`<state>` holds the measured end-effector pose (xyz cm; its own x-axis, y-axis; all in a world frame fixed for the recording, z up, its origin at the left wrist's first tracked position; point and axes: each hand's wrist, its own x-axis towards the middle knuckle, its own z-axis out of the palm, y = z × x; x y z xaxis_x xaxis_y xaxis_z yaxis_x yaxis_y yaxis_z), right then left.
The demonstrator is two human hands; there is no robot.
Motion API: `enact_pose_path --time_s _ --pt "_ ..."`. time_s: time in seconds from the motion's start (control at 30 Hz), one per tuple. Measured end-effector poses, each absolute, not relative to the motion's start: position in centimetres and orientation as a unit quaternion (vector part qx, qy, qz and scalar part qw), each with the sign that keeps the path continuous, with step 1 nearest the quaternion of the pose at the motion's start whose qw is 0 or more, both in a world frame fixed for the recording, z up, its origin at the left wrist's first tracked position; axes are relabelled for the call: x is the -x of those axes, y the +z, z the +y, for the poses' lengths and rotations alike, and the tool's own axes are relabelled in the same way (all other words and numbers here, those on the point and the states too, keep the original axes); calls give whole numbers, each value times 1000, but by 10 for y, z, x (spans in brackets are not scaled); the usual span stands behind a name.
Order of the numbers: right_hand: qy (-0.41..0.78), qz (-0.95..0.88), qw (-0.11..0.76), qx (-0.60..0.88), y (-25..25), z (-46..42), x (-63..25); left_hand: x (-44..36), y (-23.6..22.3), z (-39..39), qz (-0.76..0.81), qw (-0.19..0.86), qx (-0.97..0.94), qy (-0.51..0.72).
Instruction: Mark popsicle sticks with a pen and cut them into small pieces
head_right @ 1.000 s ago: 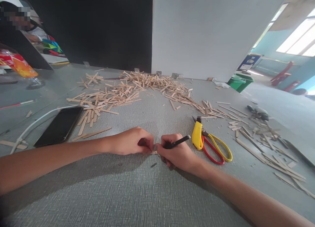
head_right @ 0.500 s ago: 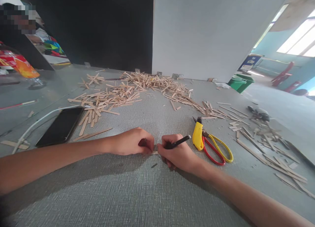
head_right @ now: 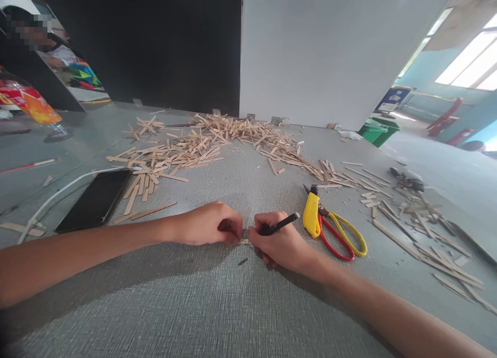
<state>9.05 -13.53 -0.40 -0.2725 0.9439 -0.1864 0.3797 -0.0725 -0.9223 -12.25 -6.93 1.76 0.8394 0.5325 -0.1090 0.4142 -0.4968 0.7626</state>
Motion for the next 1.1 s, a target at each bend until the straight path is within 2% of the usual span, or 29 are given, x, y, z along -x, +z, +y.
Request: enact_pose_path --time_s 0.53,1.1 --pt "507 -656 307 468 -12 -131 -93 123 12 -68 271 424 -860 79" --pt "523 -638 311 473 -12 -131 -89 123 12 -68 267 409 -869 77"
